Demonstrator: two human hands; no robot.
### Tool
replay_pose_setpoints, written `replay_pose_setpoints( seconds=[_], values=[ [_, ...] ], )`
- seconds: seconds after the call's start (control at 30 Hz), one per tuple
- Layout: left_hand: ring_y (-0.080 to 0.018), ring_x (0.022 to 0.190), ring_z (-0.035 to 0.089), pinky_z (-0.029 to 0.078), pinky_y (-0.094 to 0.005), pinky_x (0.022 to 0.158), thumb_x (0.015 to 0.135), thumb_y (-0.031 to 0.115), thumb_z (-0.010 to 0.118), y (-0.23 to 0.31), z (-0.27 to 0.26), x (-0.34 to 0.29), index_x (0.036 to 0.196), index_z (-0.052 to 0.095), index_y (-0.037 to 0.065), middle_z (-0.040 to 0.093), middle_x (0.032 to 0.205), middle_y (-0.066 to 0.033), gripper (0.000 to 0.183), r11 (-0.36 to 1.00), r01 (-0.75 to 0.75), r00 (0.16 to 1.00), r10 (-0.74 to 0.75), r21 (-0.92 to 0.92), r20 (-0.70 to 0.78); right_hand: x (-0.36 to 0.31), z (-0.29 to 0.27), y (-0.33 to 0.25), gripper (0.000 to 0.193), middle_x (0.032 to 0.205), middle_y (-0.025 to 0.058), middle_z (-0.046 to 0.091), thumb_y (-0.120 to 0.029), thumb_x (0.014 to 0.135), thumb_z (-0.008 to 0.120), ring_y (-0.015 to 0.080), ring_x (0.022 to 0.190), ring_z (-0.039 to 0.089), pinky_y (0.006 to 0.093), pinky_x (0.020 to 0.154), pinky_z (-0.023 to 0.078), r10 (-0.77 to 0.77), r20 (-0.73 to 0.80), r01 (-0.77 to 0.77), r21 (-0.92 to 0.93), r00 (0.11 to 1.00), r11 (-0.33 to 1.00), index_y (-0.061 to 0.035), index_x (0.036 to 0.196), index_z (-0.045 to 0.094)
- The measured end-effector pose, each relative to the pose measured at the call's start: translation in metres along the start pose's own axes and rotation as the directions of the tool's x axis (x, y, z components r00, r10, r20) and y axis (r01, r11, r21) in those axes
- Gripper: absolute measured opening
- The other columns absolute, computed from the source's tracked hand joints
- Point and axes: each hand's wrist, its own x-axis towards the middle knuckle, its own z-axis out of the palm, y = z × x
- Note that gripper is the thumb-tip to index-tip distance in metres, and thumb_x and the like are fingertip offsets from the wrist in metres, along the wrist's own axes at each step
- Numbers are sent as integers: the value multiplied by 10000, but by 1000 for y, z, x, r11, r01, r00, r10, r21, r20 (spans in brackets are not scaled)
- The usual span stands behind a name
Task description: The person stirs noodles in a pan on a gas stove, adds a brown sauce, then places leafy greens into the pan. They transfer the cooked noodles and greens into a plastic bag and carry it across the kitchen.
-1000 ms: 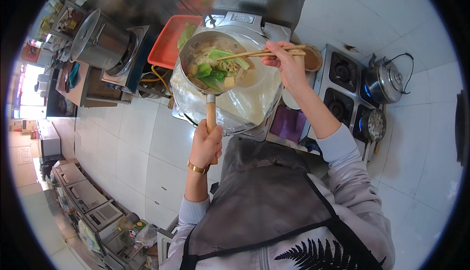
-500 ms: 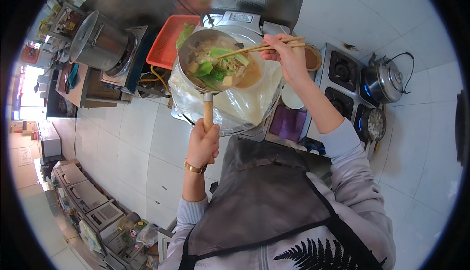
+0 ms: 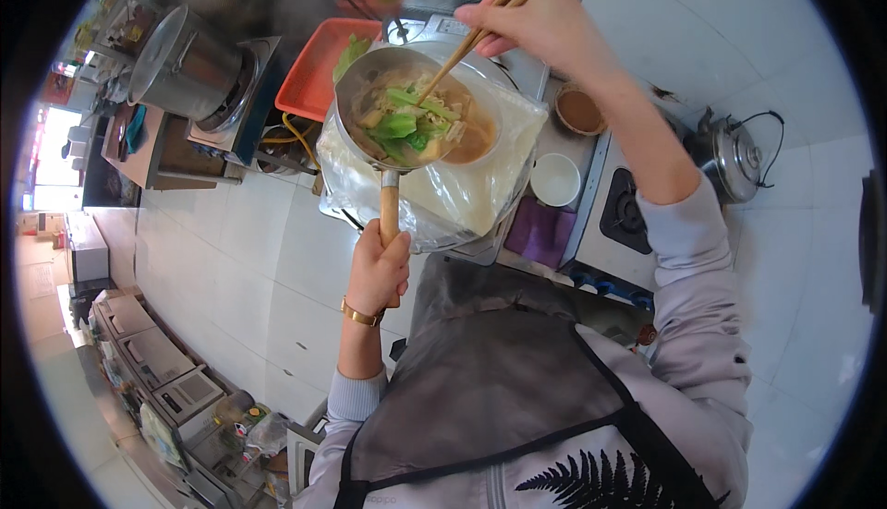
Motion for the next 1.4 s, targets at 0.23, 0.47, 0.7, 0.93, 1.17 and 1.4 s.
replay_pose_setpoints(
  seconds=[0.23, 0.47, 0.7, 0.93, 1.17, 1.4],
  values=[
    [-69, 390, 414, 358, -243, 326, 909, 125, 561, -1, -2, 2, 902, 422, 21, 466, 631, -8, 174, 999, -34, 999, 34, 40, -12, -1, -41, 11, 153, 864, 58, 676, -170, 836, 721, 110, 920, 616, 260, 766, 488, -215, 439, 224, 32, 873, 974, -18, 839, 714],
    [-64, 389, 407, 355, -239, 325, 909, 122, 564, 4, -3, 3, 919, 428, 13, 461, 625, -4, 175, 998, -27, 1000, 27, 60, -5, 23, -10, 79, 235, 855, 81, 690, -223, 810, 746, 187, 892, 642, 296, 814, 497, -314, 481, 341, 34, 818, 939, 12, 809, 722],
    [-62, 386, 398, 346, -239, 321, 913, 125, 567, 4, -7, 4, 929, 428, 16, 460, 629, -4, 178, 1000, -11, 1000, 11, 7, 11, 37, -53, 59, 213, 971, 98, 704, -233, 894, 668, 137, 906, 662, 255, 826, 542, -35, 272, 13, 83, 962, 996, -32, 934, 723],
    [-66, 388, 412, 358, -240, 326, 910, 136, 572, 6, -3, 4, 925, 435, 15, 466, 627, -4, 183, 996, -33, 999, 34, 77, -11, 17, -8, 70, 171, 802, 33, 675, -203, 800, 743, 94, 754, 596, 245, 702, 481, -277, 428, 299, 16, 860, 954, -37, 793, 704],
    [-70, 389, 421, 364, -248, 327, 906, 136, 581, 4, 0, 5, 927, 436, 7, 473, 623, -6, 195, 995, -46, 998, 48, 85, -29, 9, 0, 59, 240, 662, 42, 642, -233, 818, 688, 92, 623, 600, 238, 616, 486, -205, 436, 282, -121, 876, 952, -4, 766, 639],
    [-76, 383, 425, 362, -252, 328, 910, 139, 587, 3, 0, 3, 925, 431, 4, 472, 619, -11, 207, 992, -68, 995, 75, 103, -62, 4, -3, 53, 234, 682, 47, 656, -213, 858, 668, 99, 640, 668, 220, 593, 521, -163, 384, 201, -60, 909, 978, -3, 770, 612]
  ],
)
